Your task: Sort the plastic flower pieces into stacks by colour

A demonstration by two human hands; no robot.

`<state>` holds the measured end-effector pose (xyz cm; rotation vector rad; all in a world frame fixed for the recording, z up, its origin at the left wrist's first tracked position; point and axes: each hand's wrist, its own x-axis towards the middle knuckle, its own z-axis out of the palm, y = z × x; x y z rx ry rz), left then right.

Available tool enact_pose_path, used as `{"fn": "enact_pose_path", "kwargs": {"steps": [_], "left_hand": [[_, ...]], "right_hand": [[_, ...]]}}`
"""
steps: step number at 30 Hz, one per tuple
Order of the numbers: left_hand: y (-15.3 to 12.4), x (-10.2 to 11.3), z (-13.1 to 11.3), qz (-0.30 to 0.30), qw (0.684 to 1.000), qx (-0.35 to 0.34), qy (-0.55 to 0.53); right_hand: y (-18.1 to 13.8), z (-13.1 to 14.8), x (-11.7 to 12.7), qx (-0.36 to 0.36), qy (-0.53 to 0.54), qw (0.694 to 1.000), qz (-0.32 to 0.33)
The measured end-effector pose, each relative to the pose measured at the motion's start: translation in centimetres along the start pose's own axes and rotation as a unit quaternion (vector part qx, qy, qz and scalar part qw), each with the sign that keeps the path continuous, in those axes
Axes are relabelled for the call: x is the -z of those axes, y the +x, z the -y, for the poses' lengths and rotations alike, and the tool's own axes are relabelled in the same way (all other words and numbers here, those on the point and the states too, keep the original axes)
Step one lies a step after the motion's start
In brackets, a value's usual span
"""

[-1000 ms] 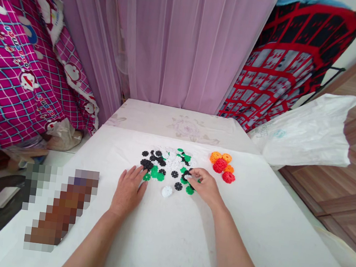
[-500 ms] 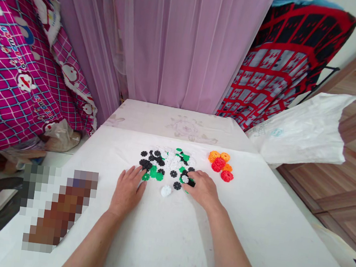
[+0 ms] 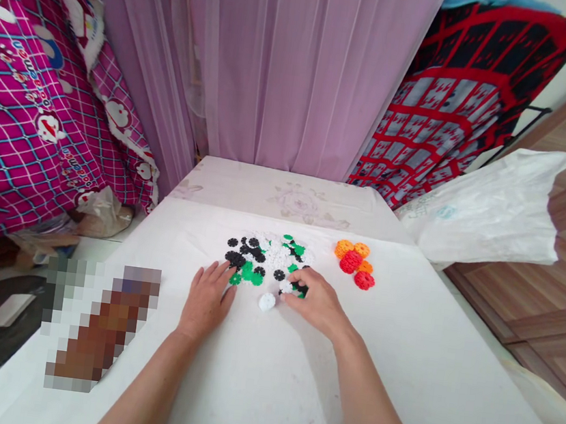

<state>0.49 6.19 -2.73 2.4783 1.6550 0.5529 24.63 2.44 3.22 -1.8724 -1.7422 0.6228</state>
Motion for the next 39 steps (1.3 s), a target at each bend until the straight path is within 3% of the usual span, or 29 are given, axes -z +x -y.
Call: {"fn": "enact_pose_path", "kwargs": {"steps": [5, 17, 21, 24, 28, 34, 39], "left_hand": [[0.0, -0.1, 0.0, -0.003, 1.0, 0.0, -0.003], [-0.1, -0.2, 0.1, -0.015, 1.0, -0.004, -0.012], [-0.1, -0.2, 0.1, -0.015, 1.0, -0.007, -0.012], [-0.1, -0.2, 0.1, -0.009, 1.0, -0.005, -0.009], [-0.1, -0.3, 0.2, -0.012, 1.0, -0.004, -0.009], [-0.1, -0.4, 0.4, -0.019, 1.0, -0.009, -0.01], [-0.1, -0.6, 0.5, -0.023, 1.0, -0.012, -0.008]], "right_hand": [[-0.7, 2.0, -0.8, 0.044, -0.015, 0.998, 0.035], [-0.7, 2.1, -1.7, 0.052, -0.018, 0.997, 0.048], [-0.2, -0.2, 0.1, 0.019, -0.004, 1.0, 0.018], [-0.2, -3.8, 2.2, -0.081, -0.052, 0.994, -0.044], [-1.2, -7.3, 2.9, -0.16, -0.124, 0.978, -0.055], [-1.0, -6.2, -0.5, -0.082, -0.055, 0.994, -0.054], [0.6, -5.8, -1.2, -0.025, 0.003, 0.996, -0.086]]}}
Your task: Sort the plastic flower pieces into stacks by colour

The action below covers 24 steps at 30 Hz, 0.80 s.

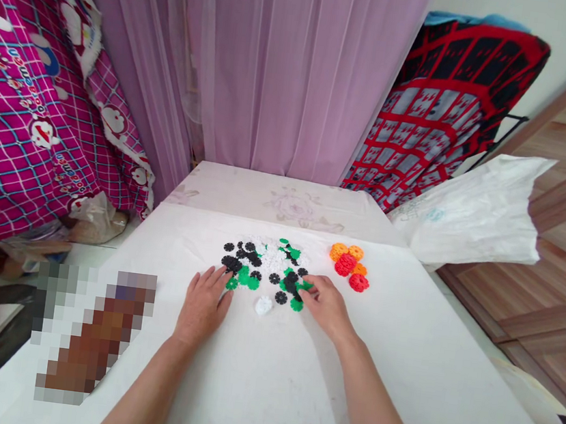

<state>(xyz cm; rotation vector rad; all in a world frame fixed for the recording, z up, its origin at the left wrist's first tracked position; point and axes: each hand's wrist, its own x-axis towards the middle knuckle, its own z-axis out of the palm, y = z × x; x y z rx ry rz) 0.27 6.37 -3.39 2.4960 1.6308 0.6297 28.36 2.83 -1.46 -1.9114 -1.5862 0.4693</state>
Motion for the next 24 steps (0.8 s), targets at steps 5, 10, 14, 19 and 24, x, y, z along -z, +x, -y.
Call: {"fn": "enact_pose_path", "kwargs": {"steps": [5, 10, 14, 19, 24], "left_hand": [[0.0, 0.1, -0.1, 0.006, 1.0, 0.004, 0.003], [0.1, 0.1, -0.1, 0.013, 1.0, 0.005, 0.008], [0.1, 0.1, -0.1, 0.009, 1.0, 0.006, 0.008], [0.0, 0.1, -0.1, 0.01, 1.0, 0.004, 0.007], [0.0, 0.1, -0.2, 0.011, 1.0, 0.002, 0.007]], "right_hand": [[2.6, -0.3, -0.1, -0.038, -0.093, 0.994, -0.048], [5.4, 0.5, 0.1, -0.096, -0.192, 0.976, -0.03], [6.4, 1.2, 0.1, -0.129, -0.211, 0.969, 0.011], [6.1, 0.8, -0.1, -0.124, -0.186, 0.974, -0.019], [3.7, 0.0, -0.5, -0.124, -0.027, 0.988, -0.086]]}}
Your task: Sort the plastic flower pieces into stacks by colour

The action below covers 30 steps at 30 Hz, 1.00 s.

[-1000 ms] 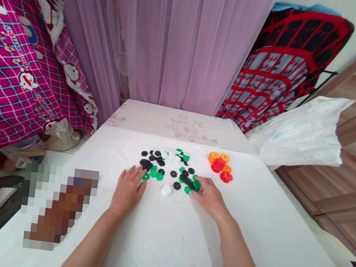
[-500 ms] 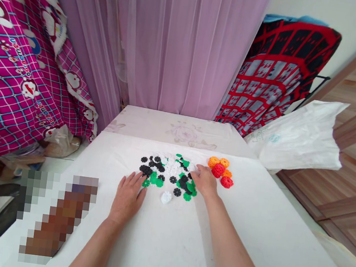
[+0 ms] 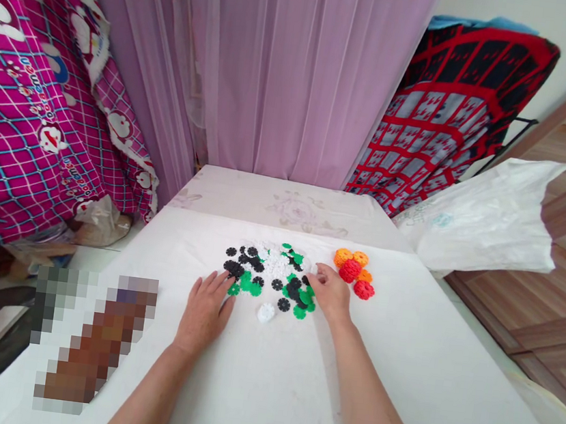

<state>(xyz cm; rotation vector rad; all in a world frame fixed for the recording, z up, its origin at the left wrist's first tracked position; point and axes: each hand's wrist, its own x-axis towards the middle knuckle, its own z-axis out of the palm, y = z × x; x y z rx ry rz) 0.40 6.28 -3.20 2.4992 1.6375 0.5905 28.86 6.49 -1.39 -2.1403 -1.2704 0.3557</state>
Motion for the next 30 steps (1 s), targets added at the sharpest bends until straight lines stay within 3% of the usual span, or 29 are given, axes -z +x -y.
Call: {"fn": "enact_pose_path", "kwargs": {"steps": [3, 5, 11, 30], "left_hand": [[0.0, 0.0, 0.0, -0.006, 1.0, 0.0, -0.001], [0.0, 0.0, 0.0, -0.008, 1.0, 0.0, -0.002], [-0.1, 0.0, 0.0, -0.003, 1.0, -0.004, -0.002], [0.1, 0.3, -0.3, 0.006, 1.0, 0.006, -0.004]], "right_hand": [[-2.7, 0.5, 0.3, 0.052, 0.086, 0.995, 0.018], [-4.5, 1.7, 0.8, 0.122, 0.112, 0.982, 0.086], [-7.5, 5.2, 2.0, 0.21, 0.05, 0.961, 0.173], [-7.7, 5.6, 2.2, 0.204, -0.02, 0.953, 0.222]]}}
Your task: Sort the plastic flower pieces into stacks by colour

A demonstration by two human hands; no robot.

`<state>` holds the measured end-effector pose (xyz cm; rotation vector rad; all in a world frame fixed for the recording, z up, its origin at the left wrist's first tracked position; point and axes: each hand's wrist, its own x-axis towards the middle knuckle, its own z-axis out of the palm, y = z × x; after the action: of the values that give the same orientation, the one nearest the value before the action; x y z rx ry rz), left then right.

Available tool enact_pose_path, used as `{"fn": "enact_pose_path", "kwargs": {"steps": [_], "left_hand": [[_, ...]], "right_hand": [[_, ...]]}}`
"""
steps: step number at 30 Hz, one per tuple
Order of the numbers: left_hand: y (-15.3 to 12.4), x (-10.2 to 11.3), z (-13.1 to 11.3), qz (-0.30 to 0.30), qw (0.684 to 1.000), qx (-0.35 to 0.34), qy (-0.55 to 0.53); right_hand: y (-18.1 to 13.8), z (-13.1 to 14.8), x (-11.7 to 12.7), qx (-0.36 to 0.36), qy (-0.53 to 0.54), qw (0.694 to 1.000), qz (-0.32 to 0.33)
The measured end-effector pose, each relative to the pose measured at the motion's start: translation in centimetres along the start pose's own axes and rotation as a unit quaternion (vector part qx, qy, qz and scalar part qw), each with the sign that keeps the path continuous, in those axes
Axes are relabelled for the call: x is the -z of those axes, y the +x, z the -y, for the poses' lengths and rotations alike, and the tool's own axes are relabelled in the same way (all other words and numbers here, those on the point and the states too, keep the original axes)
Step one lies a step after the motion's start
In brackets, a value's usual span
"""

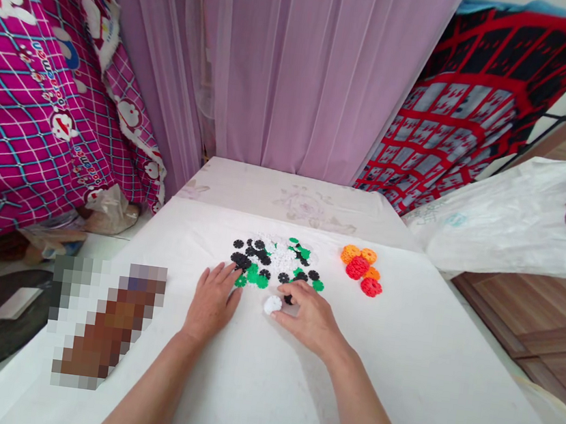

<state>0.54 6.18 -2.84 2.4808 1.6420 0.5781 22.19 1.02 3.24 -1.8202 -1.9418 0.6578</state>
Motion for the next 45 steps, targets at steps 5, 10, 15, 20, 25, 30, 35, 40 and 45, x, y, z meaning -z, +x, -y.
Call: {"fn": "enact_pose_path", "kwargs": {"steps": [5, 10, 15, 20, 25, 30, 35, 40, 45], "left_hand": [[-0.1, -0.1, 0.0, -0.004, 1.0, 0.0, -0.001], [-0.1, -0.1, 0.0, -0.013, 1.0, -0.002, -0.008], [-0.1, 0.0, -0.1, -0.008, 1.0, 0.003, -0.012], [-0.1, -0.2, -0.1, -0.014, 1.0, 0.002, -0.014], [-0.2, 0.0, -0.1, -0.005, 1.0, -0.007, -0.003], [-0.3, 0.2, -0.5, -0.003, 0.997, -0.068, 0.029], [-0.2, 0.2, -0.6, -0.011, 0.998, -0.036, 0.052], [-0.1, -0.1, -0.3, -0.02, 0.999, 0.005, 0.042], [0.0, -0.4, -0.1, -0.02, 1.0, 0.01, 0.011]], "right_hand": [[-0.2, 0.4, -0.4, -0.013, -0.048, 0.998, 0.028], [-0.1, 0.8, -1.4, -0.008, -0.069, 0.998, 0.001], [-0.1, 0.9, -1.5, -0.005, -0.068, 0.998, 0.0], [-0.1, 0.1, -0.8, 0.01, -0.022, 1.0, 0.009], [2.5, -0.9, 0.4, 0.084, 0.018, 0.996, -0.018], [7.0, 0.1, 0.4, 0.16, -0.082, 0.982, 0.049], [8.5, -0.3, -0.5, 0.17, -0.115, 0.976, 0.065], [6.6, -3.0, -0.2, 0.147, -0.081, 0.985, 0.038], [5.6, -3.9, 1.5, 0.08, -0.13, 0.988, 0.018]]}}
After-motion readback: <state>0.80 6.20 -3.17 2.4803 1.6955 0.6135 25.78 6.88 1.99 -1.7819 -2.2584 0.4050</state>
